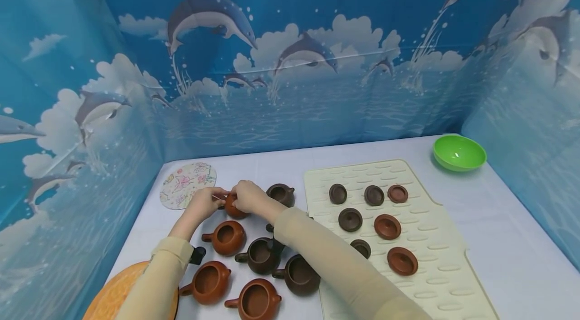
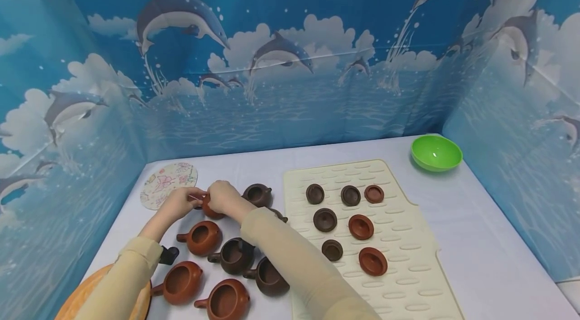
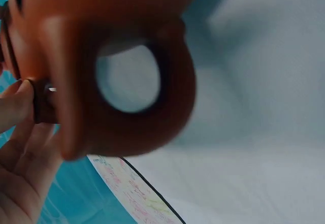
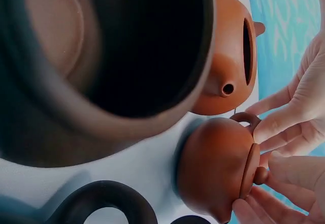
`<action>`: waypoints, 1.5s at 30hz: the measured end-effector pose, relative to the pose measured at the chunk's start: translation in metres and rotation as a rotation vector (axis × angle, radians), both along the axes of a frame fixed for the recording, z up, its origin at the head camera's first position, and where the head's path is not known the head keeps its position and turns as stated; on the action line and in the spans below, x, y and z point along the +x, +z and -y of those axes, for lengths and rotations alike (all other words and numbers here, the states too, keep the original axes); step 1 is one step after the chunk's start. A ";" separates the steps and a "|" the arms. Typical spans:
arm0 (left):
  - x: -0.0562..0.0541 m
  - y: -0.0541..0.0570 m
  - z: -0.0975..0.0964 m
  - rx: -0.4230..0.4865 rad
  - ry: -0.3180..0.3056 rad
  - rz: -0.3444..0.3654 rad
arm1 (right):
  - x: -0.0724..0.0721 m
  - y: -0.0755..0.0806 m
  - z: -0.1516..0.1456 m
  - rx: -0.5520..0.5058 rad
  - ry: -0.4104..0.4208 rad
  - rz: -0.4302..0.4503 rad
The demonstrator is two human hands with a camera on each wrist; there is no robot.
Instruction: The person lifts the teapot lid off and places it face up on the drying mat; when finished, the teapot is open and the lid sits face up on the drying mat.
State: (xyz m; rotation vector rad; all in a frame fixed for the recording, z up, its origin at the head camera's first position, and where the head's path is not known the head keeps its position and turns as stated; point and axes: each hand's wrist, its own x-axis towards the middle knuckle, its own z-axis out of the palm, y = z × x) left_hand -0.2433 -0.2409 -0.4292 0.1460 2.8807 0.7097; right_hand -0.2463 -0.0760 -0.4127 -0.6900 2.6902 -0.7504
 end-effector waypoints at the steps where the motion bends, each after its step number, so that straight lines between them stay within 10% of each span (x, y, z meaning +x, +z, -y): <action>1: 0.000 -0.001 0.000 -0.006 0.005 -0.006 | 0.000 0.000 0.001 0.013 -0.001 -0.012; 12: -0.001 -0.003 -0.004 -0.025 0.030 -0.022 | -0.003 -0.001 -0.006 -0.056 -0.041 -0.132; 20: 0.001 -0.003 -0.002 -0.034 0.052 -0.012 | -0.003 0.015 -0.041 -0.399 -0.181 0.119; 27: 0.001 -0.004 -0.005 -0.028 0.089 0.011 | 0.008 0.039 -0.118 -0.799 -0.267 0.462; 33: 0.001 -0.005 -0.004 -0.026 0.103 0.033 | 0.029 0.043 -0.209 -0.991 -0.255 0.559; 45: 0.000 -0.004 -0.002 -0.008 0.090 0.020 | 0.089 -0.006 -0.364 -1.232 -0.298 0.668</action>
